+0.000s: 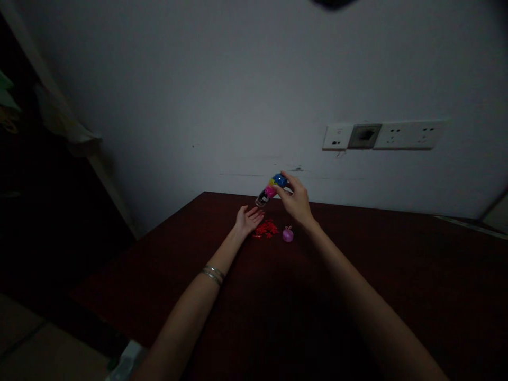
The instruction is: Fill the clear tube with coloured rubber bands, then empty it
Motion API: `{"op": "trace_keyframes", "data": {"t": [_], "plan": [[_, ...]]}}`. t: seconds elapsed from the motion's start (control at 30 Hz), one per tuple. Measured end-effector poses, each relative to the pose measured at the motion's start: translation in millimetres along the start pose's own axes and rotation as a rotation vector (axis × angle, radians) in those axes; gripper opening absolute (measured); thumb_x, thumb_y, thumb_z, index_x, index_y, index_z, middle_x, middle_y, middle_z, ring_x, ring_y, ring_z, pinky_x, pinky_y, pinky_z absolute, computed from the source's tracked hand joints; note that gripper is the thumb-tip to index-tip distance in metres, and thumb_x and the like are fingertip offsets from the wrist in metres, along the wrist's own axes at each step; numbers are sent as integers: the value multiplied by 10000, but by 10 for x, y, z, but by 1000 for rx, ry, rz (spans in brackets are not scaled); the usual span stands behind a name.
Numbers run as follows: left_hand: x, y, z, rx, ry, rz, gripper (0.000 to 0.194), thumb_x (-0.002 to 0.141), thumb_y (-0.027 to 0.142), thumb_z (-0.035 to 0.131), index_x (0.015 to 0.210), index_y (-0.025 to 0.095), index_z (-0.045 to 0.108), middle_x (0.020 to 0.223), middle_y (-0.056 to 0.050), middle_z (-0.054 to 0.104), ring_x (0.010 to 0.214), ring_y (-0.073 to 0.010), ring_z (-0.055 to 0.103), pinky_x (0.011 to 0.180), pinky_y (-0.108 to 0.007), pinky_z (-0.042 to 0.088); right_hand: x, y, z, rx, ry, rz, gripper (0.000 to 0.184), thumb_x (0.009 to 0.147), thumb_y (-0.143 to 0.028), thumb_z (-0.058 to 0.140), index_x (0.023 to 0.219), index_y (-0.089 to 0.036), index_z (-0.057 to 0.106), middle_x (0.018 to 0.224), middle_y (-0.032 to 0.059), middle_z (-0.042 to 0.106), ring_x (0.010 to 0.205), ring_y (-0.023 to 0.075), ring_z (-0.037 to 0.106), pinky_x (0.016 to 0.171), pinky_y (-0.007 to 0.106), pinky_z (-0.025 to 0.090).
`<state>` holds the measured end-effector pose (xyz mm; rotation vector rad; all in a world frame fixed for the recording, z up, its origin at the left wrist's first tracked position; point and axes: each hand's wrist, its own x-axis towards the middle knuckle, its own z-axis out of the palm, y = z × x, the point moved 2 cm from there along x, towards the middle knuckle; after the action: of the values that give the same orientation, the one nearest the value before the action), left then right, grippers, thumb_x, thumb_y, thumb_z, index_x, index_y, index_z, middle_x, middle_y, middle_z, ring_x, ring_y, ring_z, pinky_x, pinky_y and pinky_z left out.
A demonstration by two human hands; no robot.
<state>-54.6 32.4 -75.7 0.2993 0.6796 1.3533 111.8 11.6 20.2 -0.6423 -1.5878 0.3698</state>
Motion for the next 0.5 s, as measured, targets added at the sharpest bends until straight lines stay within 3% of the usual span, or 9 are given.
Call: {"op": "trace_keyframes", "data": {"t": [0.17, 0.23, 0.33, 0.47, 0.5], "plan": [[-32, -128, 156, -71, -76, -52, 373, 834, 354, 352, 955, 58, 543, 776, -159, 607, 705, -229, 619, 562, -323, 511, -38, -5, 89, -123, -302, -24, 399, 742, -257, 617, 1137, -214, 580, 1069, 82, 611, 962, 206, 572, 858, 395, 471], [-38, -160, 189, -114, -80, -32, 362, 837, 347, 339, 947, 72, 547, 759, -147, 608, 692, -227, 618, 568, -329, 511, -49, -4, 108, -158, -302, -45, 395, 740, -250, 619, 1132, -210, 584, 1061, 82, 618, 970, 207, 570, 887, 405, 448], [-45, -201, 194, -194, -35, 17, 357, 839, 337, 318, 948, 86, 549, 783, -147, 613, 730, -231, 626, 616, -340, 517, -48, -18, 102, -150, -195, -58, 420, 747, -256, 610, 1161, -205, 563, 1115, 94, 592, 1002, 208, 555, 882, 392, 447], [-55, -269, 175, -184, -9, -12, 394, 836, 358, 307, 952, 80, 560, 774, -147, 611, 702, -228, 620, 579, -330, 511, -62, 8, 124, -123, -370, 6, 410, 714, -247, 639, 1117, -190, 596, 1060, 92, 625, 947, 203, 582, 855, 383, 463], [-60, -280, 174, -194, -5, -5, 395, 835, 359, 307, 957, 82, 561, 780, -148, 613, 711, -231, 620, 582, -332, 511, -61, 16, 119, -113, -364, 17, 409, 714, -252, 639, 1116, -190, 597, 1065, 91, 624, 946, 200, 583, 856, 380, 463]]}}
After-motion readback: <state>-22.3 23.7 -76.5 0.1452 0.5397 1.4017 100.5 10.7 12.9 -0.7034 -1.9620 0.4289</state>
